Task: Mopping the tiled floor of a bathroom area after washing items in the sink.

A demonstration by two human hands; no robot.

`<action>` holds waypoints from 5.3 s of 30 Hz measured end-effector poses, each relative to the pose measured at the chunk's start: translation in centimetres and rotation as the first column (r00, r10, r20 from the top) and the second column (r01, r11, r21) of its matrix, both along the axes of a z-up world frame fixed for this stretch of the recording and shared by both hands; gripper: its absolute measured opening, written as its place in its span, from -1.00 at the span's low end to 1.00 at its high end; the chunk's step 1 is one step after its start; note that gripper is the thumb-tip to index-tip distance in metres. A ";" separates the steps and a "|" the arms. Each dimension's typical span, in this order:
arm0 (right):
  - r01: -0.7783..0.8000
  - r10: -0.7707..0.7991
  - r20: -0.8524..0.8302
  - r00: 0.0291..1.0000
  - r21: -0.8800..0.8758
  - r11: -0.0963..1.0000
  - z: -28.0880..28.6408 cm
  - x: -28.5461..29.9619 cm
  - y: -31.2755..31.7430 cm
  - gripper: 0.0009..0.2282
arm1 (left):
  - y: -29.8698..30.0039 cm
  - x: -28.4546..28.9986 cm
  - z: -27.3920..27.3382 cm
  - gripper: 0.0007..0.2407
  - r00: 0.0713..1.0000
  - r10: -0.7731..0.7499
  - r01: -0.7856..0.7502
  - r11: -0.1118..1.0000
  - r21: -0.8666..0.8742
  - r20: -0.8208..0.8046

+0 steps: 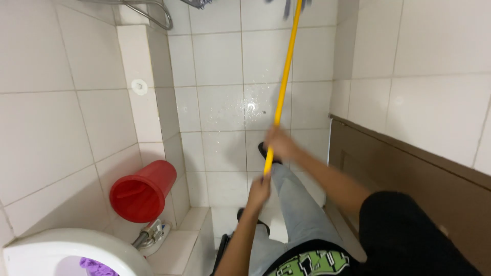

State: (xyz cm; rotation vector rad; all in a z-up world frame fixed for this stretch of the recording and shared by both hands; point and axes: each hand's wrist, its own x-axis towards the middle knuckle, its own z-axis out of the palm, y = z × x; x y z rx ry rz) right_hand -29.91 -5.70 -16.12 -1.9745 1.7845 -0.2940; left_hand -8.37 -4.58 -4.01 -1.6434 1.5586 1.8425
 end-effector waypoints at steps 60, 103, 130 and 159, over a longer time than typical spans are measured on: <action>-0.491 0.491 -0.025 0.871 -0.008 0.871 1.3 32.0 -1.5 -0.90 | 5.1 31.4 -2.7 -0.45 0.916 0.388 -0.350 0.896 -0.275 0.099; -0.887 0.762 0.477 0.438 0.091 0.452 19.8 59.3 36.1 -1.00 | 62.9 55.4 9.6 -0.55 0.597 0.730 -0.728 0.667 -0.158 0.332; -0.884 0.793 0.487 0.366 -0.084 0.459 21.3 76.8 59.5 -0.88 | 80.9 70.8 18.3 -0.58 0.628 0.680 -0.736 0.677 0.004 0.378; -0.886 0.838 0.381 0.390 -0.092 0.454 22.0 78.8 67.3 -0.94 | 88.2 72.3 19.2 -0.67 0.635 0.687 -0.737 0.675 0.012 0.354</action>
